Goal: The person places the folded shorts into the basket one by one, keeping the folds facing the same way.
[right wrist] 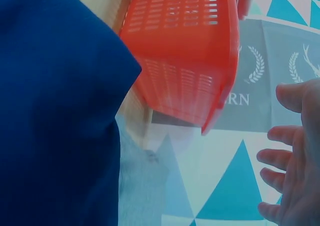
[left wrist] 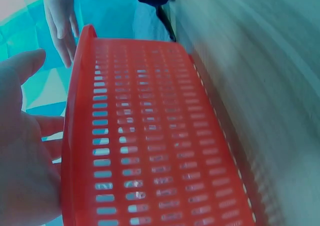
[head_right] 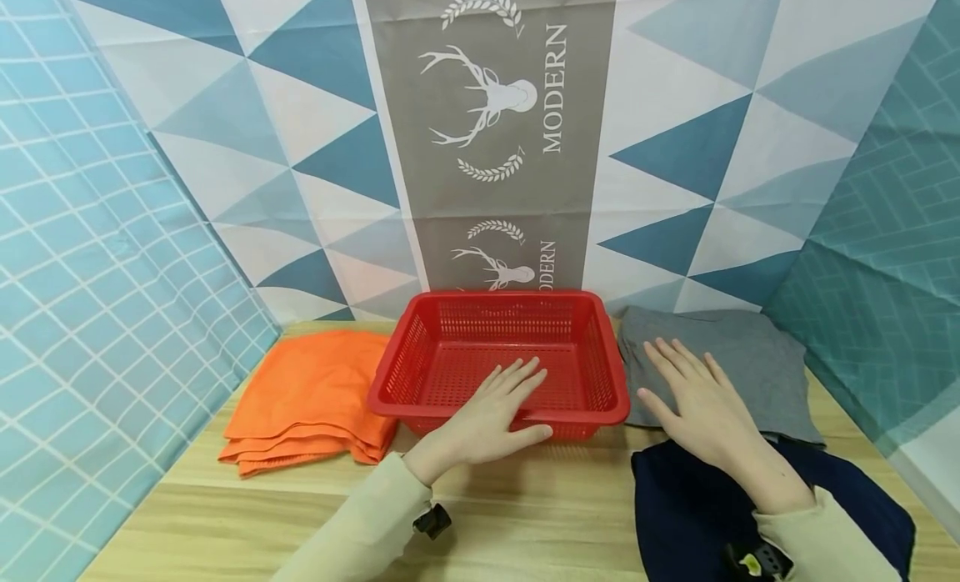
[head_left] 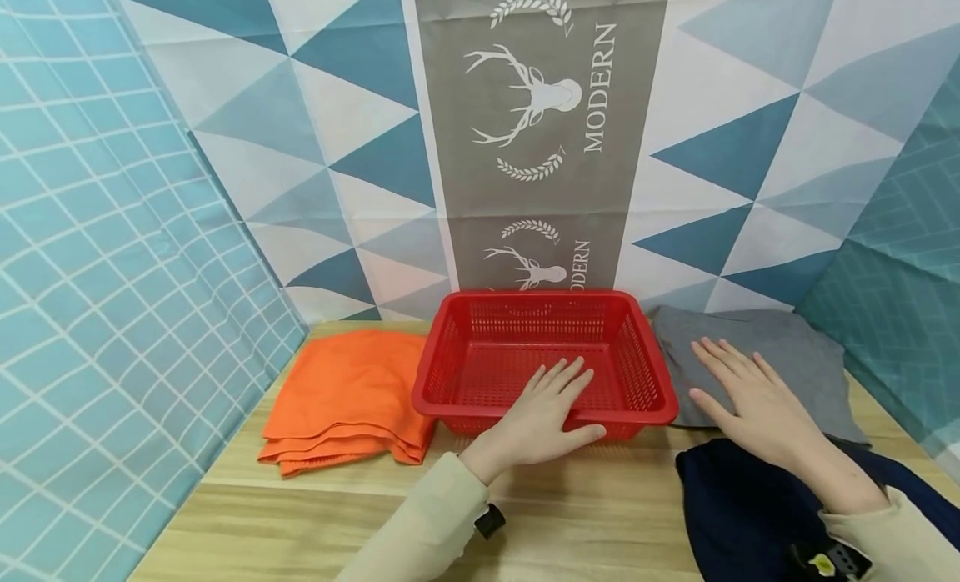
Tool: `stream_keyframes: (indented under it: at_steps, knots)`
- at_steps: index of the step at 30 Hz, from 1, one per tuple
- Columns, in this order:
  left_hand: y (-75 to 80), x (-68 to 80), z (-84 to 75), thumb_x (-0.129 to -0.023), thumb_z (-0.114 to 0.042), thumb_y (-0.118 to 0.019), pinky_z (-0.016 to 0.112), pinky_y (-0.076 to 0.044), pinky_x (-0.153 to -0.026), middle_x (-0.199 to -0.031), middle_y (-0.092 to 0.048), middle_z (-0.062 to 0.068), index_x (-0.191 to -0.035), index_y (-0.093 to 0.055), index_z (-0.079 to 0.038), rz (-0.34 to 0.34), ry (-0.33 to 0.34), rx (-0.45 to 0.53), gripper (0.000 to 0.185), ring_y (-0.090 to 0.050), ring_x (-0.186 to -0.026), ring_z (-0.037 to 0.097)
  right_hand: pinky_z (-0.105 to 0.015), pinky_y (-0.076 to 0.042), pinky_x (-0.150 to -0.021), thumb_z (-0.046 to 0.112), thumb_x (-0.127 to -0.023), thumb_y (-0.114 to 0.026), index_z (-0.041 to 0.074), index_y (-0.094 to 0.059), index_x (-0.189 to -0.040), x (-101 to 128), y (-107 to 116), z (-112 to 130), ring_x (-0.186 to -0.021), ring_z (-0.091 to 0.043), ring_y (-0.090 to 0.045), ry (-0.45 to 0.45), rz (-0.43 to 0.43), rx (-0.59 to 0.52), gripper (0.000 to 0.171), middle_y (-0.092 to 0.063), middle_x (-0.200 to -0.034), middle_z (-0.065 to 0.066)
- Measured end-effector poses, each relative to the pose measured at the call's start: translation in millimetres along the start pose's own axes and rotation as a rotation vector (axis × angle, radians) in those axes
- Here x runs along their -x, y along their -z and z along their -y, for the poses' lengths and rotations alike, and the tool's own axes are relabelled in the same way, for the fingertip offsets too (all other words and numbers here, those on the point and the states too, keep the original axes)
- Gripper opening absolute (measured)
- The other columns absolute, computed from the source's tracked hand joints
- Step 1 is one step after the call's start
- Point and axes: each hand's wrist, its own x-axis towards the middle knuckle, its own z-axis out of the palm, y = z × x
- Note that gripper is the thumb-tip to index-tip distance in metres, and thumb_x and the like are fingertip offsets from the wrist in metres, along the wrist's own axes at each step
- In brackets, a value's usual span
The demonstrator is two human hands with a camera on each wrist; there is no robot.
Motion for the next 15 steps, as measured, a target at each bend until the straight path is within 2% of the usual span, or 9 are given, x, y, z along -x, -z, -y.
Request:
stream_keyframes:
  at_steps: [15]
  knots:
    - [-6.8,-0.1,-20.8,-0.086,-0.061,-0.039,0.037,-0.012,-0.112,-0.152,-0.015,-0.002,-0.146,-0.021,-0.018,-0.003,-0.053,-0.027,0.076,-0.011,-0.140,0.017,-0.047,0.010,-0.110,0.035,-0.092,-0.050,0.010,-0.020,-0.145,29.7,7.2,-18.6,-0.139,-0.030,-0.008,-0.029,-0.007,0.019,0.067,-0.026,-0.145,-0.022]
